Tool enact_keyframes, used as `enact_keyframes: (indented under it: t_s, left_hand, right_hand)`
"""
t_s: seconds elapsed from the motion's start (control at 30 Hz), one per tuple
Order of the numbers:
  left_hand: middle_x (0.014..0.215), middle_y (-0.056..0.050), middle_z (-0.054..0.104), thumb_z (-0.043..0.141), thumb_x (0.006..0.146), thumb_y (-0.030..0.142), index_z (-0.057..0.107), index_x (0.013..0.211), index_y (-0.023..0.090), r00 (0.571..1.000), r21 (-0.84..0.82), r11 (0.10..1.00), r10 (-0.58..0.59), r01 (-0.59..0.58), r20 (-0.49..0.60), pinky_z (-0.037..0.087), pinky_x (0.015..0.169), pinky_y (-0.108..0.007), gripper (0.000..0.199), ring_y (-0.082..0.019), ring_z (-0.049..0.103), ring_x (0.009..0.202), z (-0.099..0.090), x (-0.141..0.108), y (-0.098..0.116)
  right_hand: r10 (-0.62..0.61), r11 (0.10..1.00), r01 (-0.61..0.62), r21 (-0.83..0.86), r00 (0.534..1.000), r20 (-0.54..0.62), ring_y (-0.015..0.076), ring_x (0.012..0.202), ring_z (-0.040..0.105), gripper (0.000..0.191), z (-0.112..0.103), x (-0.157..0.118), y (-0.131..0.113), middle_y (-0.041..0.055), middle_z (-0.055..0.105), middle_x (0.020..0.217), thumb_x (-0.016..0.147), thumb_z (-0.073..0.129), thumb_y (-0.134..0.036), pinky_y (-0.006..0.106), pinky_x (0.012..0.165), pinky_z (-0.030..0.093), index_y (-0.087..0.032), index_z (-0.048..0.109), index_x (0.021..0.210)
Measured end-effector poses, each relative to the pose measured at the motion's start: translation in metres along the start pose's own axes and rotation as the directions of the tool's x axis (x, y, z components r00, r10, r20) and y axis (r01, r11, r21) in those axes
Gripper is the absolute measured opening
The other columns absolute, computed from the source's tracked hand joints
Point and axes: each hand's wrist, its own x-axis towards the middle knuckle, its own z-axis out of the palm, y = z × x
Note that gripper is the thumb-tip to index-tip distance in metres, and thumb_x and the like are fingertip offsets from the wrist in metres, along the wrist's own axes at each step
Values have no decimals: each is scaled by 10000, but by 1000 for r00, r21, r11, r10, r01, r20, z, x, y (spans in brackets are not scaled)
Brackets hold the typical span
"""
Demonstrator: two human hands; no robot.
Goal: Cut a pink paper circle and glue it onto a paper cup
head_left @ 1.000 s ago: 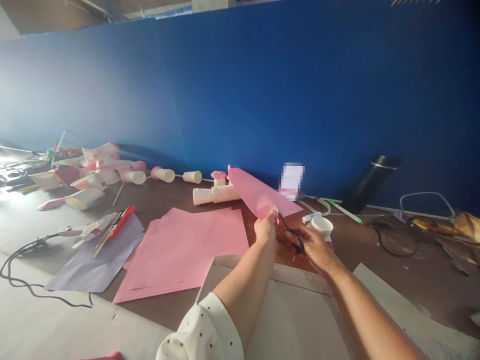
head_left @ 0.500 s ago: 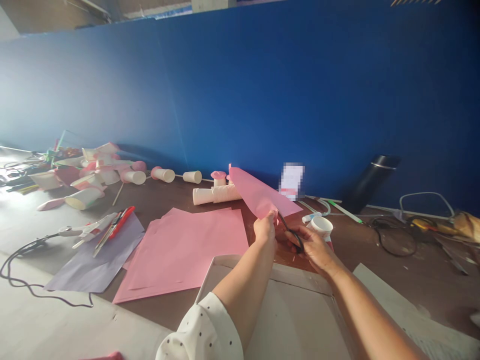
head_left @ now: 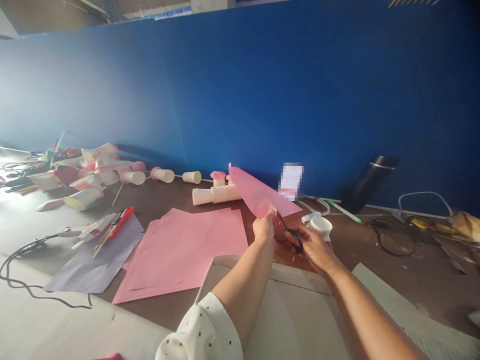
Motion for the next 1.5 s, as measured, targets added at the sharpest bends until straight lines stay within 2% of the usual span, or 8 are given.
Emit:
enact_keyframes:
  t_s: [0.33,0.67,0.87,1.0,1.1,1.27,1.4,1.5]
  left_hand:
    - [574,-2,531,742,634,218,600,660,130,1000,-34,999,15,-15,-7,386,490,-230,170,-102,476,501,0,-6,4]
    - [685,-46,609,744,677,419,664,927,119,998,-82,996,21,-26,-59,444,559,-256,398,-160,580,616,-3,7,-2]
    - [680,-57,610,720,699,394,652,894,110,996,3,1000,-17,18,-87,427,540,-270,351,-169,578,596,-4,9,1]
    - [614,-21,559,705,717,364,626,861,118,998,18,1000,-22,23,-54,375,474,-248,296,-126,505,498,-4,13,2]
    - [609,-7,545,703,734,324,614,851,130,1000,-54,999,-8,8,10,368,465,-228,243,-104,486,487,-2,15,7]
    - [676,-26,576,731,724,260,606,824,120,980,-225,974,51,-7,192,373,466,-202,212,-86,502,518,0,13,20]
    - [749,-47,609,756,699,223,626,849,106,965,-264,964,67,2,253,389,476,-195,230,-92,539,565,-3,17,23]
    - [749,-50,617,774,686,234,629,838,105,982,-182,983,62,-29,177,388,474,-203,247,-96,539,562,-5,25,20]
  right_hand:
    - [-33,999,33,0,999,16,107,513,506,372,-2,3,5,-19,593,624,669,784,-455,223,429,277,-213,669,926]
    - [-60,997,62,-48,998,36,102,520,500,364,-4,6,13,-23,596,631,688,780,-438,219,449,310,-226,668,961]
    - [-61,995,65,-72,997,46,119,523,522,394,-7,9,18,-25,597,616,679,773,-490,231,450,339,-230,660,954]
    - [-105,988,107,-116,994,22,128,539,535,452,-4,6,14,-20,604,646,669,760,-537,247,480,395,-216,651,968]
    - [-195,960,191,-206,981,-3,133,555,540,436,3,1,6,-19,604,644,708,732,-520,248,502,422,-208,649,1001]
    - [-377,861,327,-389,924,-59,197,796,650,372,16,-9,-3,42,704,845,754,707,-452,289,711,509,-220,650,1040]
    - [-371,866,319,-386,926,-68,191,771,643,337,20,-9,0,34,696,826,764,702,-424,285,686,507,-228,640,1030]
    - [-299,917,271,-293,953,-54,167,670,598,343,18,-5,4,6,652,727,752,711,-440,263,589,479,-220,632,1003]
